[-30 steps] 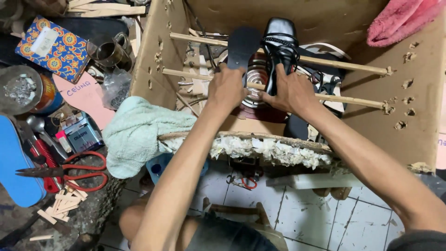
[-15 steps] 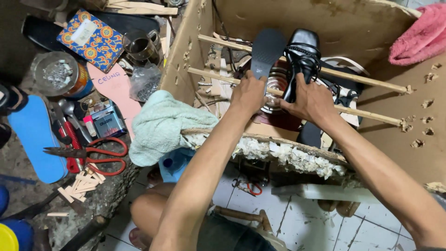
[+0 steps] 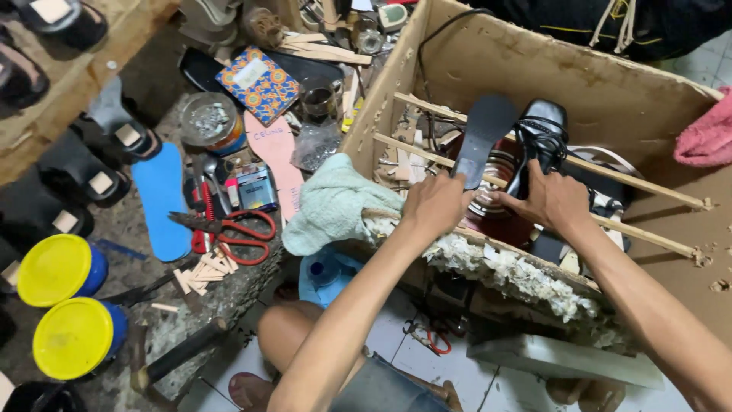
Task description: Assembling various shoe components by applying adhesive, fitting parts together, and using a hammer to secure the bond.
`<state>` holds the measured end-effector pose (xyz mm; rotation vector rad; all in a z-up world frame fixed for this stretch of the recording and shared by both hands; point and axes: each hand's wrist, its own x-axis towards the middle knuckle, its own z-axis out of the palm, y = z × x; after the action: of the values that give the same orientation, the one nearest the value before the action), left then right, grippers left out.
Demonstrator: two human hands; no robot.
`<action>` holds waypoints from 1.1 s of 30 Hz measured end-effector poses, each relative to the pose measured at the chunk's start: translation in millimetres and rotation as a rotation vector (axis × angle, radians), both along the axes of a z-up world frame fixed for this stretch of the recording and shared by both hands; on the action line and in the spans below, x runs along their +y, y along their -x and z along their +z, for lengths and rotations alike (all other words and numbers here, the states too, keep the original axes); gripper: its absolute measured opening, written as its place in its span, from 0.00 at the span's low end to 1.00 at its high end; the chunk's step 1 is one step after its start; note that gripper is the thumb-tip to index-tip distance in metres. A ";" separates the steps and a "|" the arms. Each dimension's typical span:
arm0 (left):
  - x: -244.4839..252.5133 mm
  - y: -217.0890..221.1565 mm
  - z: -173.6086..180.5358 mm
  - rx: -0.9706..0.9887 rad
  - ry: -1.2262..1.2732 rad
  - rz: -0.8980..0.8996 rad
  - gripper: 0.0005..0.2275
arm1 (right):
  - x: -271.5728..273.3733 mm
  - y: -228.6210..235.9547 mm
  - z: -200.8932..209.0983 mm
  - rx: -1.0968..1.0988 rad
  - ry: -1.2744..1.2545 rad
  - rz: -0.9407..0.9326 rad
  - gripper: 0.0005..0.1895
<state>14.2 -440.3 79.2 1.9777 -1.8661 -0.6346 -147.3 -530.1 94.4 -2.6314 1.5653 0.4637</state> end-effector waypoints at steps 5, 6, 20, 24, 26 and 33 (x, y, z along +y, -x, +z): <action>56.6 -11.8 42.4 0.179 0.000 0.061 0.14 | -10.2 15.5 -28.6 -0.078 0.410 0.130 0.29; 64.2 -16.2 34.7 0.230 0.077 0.022 0.14 | -7.3 11.3 -20.0 -0.189 0.396 0.209 0.25; 238.9 -102.9 118.7 0.169 0.784 0.500 0.08 | 202.2 -182.4 146.3 -1.392 -0.257 0.770 0.07; 287.7 -134.3 173.8 -0.002 0.990 0.615 0.05 | 250.2 -239.0 195.9 -1.584 -0.370 0.912 0.08; 309.3 -150.6 207.8 -0.090 1.066 0.643 0.04 | 271.4 -264.9 228.5 -1.636 -0.315 1.013 0.10; 358.1 -255.6 318.9 -0.824 1.310 0.775 0.08 | 325.8 -373.7 341.0 -1.784 -0.788 1.244 0.11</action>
<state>269.8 -82.2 398.1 1.7017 -0.9853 1.4131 226.4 -204.3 435.5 -1.6265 -0.6544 -0.8756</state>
